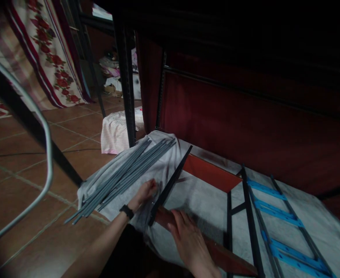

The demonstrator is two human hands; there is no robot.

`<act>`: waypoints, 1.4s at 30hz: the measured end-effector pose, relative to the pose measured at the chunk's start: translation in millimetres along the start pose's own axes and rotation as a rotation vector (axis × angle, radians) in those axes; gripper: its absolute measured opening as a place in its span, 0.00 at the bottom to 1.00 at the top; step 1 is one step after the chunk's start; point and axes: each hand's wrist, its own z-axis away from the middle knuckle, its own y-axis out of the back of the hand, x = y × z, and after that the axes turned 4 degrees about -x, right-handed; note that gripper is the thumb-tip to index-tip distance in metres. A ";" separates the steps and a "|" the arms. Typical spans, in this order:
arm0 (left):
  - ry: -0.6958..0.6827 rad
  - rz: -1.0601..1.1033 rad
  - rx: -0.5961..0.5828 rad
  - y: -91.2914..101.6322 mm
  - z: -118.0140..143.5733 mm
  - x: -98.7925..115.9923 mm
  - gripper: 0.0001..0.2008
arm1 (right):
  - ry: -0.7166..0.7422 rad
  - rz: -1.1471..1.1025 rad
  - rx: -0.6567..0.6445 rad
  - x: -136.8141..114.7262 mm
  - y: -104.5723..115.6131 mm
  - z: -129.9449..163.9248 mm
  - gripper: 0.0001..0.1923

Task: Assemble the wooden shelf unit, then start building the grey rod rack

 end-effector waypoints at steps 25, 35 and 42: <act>0.012 0.050 0.026 -28.6 -129.4 31.7 0.13 | -0.017 0.182 0.302 153.5 55.3 -217.8 0.23; 0.008 -0.325 0.001 -46.7 -122.9 34.8 0.13 | 0.071 0.376 0.111 141.7 57.3 -272.8 0.31; -0.076 -0.137 -0.002 -53.9 -135.9 46.0 0.13 | 0.126 0.272 0.055 144.0 70.2 -286.0 0.22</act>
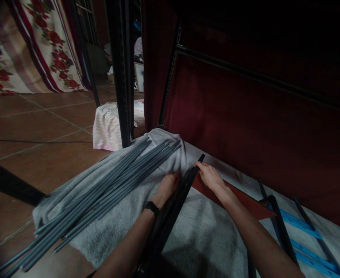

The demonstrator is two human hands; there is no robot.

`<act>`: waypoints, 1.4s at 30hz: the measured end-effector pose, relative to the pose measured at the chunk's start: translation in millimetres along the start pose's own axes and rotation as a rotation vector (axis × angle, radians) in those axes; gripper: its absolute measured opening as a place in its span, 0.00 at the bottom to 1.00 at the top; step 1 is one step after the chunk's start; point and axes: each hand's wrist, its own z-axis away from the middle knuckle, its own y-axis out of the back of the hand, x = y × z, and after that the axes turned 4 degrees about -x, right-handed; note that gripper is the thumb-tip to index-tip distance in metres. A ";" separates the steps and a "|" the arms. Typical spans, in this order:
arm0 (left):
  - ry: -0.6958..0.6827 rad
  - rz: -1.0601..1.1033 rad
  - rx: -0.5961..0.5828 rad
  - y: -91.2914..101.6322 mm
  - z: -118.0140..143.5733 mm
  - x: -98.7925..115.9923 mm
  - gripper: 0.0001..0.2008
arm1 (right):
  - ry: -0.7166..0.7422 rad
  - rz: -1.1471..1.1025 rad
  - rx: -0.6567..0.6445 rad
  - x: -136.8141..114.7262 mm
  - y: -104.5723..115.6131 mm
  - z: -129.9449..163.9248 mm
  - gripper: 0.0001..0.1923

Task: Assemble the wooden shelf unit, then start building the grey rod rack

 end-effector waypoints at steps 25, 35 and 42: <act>-0.034 0.359 -0.033 -49.3 -39.8 -5.5 0.11 | -0.034 -0.214 0.068 -2.3 14.2 16.0 0.16; 0.060 0.549 -0.004 -42.4 -40.8 -12.6 0.06 | 0.039 -0.134 0.068 6.6 14.2 10.6 0.15; 0.008 0.743 -0.043 -52.9 -46.8 -20.3 0.08 | 0.071 -0.168 0.109 8.0 10.9 11.0 0.14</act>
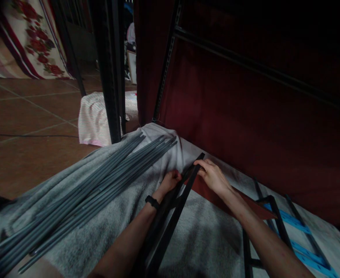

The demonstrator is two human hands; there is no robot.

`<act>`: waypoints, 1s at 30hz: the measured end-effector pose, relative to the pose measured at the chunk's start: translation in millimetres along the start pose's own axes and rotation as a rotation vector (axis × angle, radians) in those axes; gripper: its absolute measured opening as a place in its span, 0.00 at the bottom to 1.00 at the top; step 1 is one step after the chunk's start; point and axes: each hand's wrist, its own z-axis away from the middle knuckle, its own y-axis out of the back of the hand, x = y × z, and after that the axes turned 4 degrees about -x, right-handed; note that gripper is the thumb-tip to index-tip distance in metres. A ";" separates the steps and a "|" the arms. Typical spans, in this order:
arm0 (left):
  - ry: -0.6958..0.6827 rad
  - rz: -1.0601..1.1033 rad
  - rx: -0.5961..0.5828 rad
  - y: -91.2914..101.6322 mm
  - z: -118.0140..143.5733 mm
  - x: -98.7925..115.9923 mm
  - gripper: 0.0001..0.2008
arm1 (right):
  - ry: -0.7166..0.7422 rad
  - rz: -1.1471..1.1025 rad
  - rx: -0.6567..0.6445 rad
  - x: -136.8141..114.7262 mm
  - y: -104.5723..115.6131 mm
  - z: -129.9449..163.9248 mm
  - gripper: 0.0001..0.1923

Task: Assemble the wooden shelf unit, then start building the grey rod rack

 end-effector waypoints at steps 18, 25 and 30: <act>0.048 -0.075 -0.011 6.7 3.4 7.9 0.08 | 0.013 -0.025 0.004 -8.4 2.8 -1.5 0.13; -0.047 0.124 -0.128 9.9 5.8 11.0 0.05 | -0.006 -0.030 0.010 -4.4 4.0 0.4 0.13; 0.020 0.038 -0.071 14.3 9.0 15.2 0.05 | -0.009 -0.030 0.024 -8.8 6.0 1.3 0.13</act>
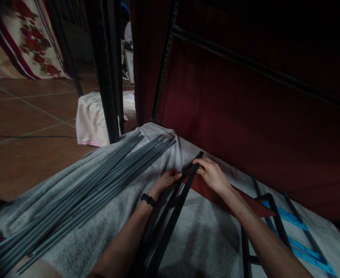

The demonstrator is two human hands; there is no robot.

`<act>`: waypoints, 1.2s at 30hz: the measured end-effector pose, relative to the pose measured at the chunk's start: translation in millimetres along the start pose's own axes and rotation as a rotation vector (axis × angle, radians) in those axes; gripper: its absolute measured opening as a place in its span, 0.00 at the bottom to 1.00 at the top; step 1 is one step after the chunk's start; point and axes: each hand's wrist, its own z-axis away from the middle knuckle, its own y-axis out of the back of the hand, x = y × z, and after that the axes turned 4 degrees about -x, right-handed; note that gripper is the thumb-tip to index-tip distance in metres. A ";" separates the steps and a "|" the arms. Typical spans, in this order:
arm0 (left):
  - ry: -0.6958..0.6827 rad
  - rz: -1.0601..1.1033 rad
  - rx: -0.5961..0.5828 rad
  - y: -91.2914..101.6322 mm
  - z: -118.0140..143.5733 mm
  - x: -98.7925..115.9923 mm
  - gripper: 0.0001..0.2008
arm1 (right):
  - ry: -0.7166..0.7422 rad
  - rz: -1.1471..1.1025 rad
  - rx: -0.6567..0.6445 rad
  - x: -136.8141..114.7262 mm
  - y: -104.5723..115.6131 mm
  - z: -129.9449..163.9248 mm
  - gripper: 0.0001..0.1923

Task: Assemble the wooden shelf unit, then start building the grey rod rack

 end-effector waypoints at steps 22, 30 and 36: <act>0.065 0.017 -0.030 -0.2 -4.5 -7.0 0.10 | -0.005 0.007 0.000 -4.1 3.9 2.2 0.13; -0.042 0.006 -0.019 -5.1 -8.7 -11.5 0.05 | 0.011 0.012 -0.023 -2.7 2.7 -1.7 0.14; -0.147 0.119 -0.074 -9.7 -9.0 -8.0 0.05 | 0.007 -0.007 -0.020 1.3 4.9 0.8 0.13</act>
